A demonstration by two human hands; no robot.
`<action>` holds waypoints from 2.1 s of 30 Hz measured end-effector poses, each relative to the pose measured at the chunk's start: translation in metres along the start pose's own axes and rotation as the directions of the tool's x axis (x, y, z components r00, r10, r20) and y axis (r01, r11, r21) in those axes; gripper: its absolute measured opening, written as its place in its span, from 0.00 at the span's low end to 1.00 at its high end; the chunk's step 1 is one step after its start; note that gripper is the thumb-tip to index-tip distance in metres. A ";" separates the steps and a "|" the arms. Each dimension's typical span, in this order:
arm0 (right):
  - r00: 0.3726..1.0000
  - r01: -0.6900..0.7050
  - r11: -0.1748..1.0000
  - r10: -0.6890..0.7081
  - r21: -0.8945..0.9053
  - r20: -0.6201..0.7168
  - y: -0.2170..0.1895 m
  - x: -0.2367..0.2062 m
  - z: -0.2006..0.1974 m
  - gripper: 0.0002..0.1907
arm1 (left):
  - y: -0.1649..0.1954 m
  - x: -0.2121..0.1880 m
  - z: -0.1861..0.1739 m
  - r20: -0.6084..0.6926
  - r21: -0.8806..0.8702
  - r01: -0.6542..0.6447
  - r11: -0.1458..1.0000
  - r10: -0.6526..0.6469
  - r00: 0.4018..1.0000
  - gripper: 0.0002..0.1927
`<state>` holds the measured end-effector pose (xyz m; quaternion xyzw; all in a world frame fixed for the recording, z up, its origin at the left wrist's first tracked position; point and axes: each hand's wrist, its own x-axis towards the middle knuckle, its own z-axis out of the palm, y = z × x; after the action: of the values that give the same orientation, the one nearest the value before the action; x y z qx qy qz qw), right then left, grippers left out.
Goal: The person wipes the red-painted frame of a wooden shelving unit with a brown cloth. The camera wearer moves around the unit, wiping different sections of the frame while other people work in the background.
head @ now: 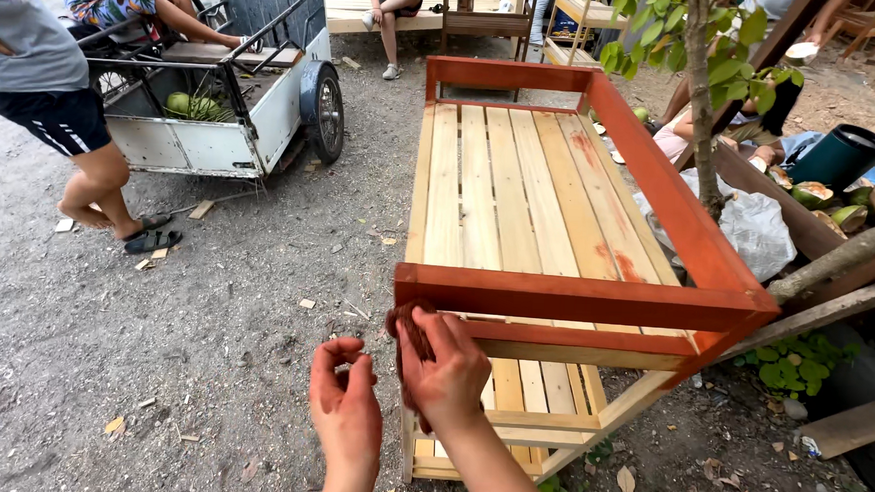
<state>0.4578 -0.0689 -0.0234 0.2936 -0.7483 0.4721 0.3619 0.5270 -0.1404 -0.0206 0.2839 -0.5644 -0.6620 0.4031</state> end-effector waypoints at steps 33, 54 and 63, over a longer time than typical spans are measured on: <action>0.982 0.112 0.956 -0.064 -0.273 0.179 0.011 -0.028 0.019 0.12 | -0.018 0.017 -0.011 0.169 0.017 0.158 0.987 -0.158 0.973 0.07; 0.997 0.032 0.991 -0.022 -0.131 0.078 0.001 -0.005 0.020 0.08 | -0.003 0.020 -0.018 -0.035 0.013 -0.043 0.999 0.043 0.998 0.06; 0.994 0.103 0.981 -0.105 -0.167 -0.007 0.005 -0.021 0.024 0.09 | -0.002 0.030 -0.018 0.070 -0.086 -0.057 0.995 0.063 0.996 0.08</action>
<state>0.4594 -0.0873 -0.0508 0.2974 -0.7659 0.3908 0.4150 0.5258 -0.1755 -0.0242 0.2255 -0.5584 -0.6828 0.4137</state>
